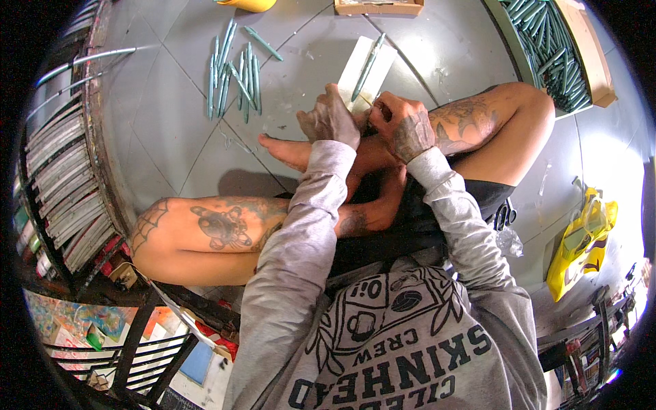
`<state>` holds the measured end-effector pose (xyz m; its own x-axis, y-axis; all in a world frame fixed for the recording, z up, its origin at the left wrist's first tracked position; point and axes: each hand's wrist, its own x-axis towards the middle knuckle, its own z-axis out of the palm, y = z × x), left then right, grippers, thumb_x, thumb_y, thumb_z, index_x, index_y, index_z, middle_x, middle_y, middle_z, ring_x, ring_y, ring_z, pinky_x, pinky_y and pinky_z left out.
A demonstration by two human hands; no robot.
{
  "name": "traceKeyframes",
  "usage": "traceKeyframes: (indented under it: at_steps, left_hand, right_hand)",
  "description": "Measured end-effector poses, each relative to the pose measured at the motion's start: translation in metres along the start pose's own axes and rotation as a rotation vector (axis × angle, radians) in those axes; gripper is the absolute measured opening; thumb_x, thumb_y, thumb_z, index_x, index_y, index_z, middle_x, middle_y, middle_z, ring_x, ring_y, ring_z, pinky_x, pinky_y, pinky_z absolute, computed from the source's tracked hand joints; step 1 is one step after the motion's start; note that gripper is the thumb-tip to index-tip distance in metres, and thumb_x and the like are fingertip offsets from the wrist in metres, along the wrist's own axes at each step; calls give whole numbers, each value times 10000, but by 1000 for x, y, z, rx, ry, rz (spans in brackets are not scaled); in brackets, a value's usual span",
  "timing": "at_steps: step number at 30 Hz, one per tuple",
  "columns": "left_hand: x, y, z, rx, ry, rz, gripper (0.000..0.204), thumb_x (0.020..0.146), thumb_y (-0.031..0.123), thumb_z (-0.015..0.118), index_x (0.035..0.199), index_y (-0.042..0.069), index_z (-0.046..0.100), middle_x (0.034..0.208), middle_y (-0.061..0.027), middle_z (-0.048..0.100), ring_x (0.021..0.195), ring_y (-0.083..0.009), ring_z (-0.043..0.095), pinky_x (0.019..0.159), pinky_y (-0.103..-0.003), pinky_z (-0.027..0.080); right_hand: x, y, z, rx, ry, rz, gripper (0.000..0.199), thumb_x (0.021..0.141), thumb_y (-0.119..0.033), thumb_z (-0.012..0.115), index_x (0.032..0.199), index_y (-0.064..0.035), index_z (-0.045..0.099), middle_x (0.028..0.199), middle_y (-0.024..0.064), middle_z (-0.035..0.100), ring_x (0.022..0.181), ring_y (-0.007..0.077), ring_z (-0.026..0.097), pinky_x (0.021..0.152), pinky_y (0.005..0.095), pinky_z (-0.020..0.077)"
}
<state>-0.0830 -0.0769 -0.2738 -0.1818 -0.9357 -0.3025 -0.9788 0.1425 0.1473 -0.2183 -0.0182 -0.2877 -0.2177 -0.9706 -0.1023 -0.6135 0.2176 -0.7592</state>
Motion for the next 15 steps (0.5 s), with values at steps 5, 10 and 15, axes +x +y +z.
traceKeyframes:
  at_steps: [5,10,15]
  left_hand:
    - [1,3,0,-4,-22,-26,567,740,249,809,1172,76,484,970,-156,685,899,-292,685,846,-477,382]
    - [1,-4,8,13,17,3,588,739,135,764,1239,52,467,971,-156,679,902,-295,682,829,-483,387]
    - [1,-2,8,36,29,15,638,728,103,758,1284,39,449,966,-160,676,880,-296,686,817,-484,395]
  right_hand:
    - [-1,1,6,-4,23,40,164,805,-177,671,824,-19,631,733,190,661,698,376,669,651,424,532]
    - [-2,-4,11,24,86,20,130,788,-140,688,794,-26,627,701,167,665,651,332,685,608,397,539]
    - [-1,-3,10,11,109,-6,124,781,-133,692,780,-30,623,685,154,667,627,317,686,596,386,545]
